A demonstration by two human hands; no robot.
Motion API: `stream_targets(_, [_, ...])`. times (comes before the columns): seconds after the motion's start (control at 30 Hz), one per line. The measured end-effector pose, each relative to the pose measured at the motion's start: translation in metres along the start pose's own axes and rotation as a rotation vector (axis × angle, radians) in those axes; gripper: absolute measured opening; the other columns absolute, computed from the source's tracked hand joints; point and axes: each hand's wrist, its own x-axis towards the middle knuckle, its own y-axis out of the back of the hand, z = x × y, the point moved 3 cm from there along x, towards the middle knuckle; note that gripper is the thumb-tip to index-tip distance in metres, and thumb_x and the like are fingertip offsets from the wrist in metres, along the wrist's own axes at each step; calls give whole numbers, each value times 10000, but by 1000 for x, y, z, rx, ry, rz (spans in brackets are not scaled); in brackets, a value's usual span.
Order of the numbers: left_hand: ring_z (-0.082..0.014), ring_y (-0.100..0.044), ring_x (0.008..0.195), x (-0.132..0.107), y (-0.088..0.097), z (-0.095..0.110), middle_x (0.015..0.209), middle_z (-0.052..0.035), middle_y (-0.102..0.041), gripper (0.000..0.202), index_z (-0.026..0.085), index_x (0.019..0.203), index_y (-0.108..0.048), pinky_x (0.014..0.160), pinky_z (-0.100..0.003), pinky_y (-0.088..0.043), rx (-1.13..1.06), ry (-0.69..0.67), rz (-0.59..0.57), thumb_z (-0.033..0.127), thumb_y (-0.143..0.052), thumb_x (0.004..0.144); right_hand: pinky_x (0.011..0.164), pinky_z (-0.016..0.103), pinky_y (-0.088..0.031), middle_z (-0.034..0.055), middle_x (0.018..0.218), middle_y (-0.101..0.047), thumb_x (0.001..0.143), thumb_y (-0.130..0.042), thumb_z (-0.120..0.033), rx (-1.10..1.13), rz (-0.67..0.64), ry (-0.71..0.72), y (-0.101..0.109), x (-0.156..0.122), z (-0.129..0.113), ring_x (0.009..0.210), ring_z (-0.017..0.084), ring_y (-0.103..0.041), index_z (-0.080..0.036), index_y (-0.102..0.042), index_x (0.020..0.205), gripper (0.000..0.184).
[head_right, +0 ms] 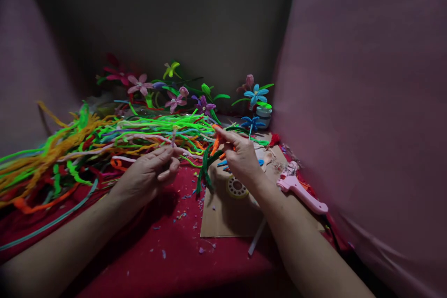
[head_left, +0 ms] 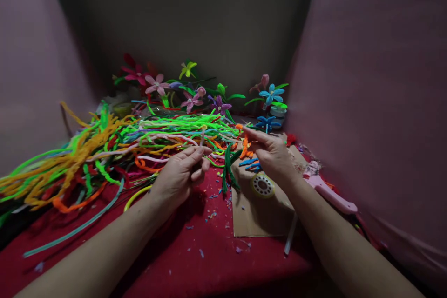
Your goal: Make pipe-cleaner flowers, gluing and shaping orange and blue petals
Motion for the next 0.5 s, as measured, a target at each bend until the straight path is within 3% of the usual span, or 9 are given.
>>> stream_targets(0.13, [11, -220, 363, -6, -8, 1, 566, 67, -439, 206, 122, 871, -579, 359, -143, -154, -52, 10, -7, 265, -661, 747, 905, 378, -466, 30, 1173, -643, 759, -430, -80, 171, -163, -64, -21, -14, -17, 1025, 178, -603, -235, -563, 1227, 510])
stream_targets(0.3, [-10, -203, 384, -15, -15, -2, 549, 92, -297, 194, 158, 827, -542, 376, -168, -158, 28, 6, -3, 297, -657, 756, 1062, 394, -332, 32, 1309, -543, 751, -408, -20, 121, -294, 57, -40, -31, -34, 1226, 168, -473, -244, -472, 1309, 605])
stream_targets(0.4, [-20, -207, 396, -17, -15, -2, 534, 89, -287, 190, 172, 755, -495, 388, -182, -154, 66, 1, -25, 291, -643, 766, 1073, 382, -319, 19, 1296, -556, 767, -422, -27, 229, -327, 41, -45, -35, -35, 1217, 160, -481, -258, -532, 1256, 552])
stream_targets(0.5, [-21, -214, 404, -17, -15, -1, 552, 81, -319, 186, 172, 747, -488, 394, -189, -142, 103, 2, -28, 282, -636, 768, 959, 364, -433, 6, 1096, -668, 785, -513, -109, 491, -201, -150, -42, -31, -29, 1021, 151, -605, -285, -570, 1188, 444])
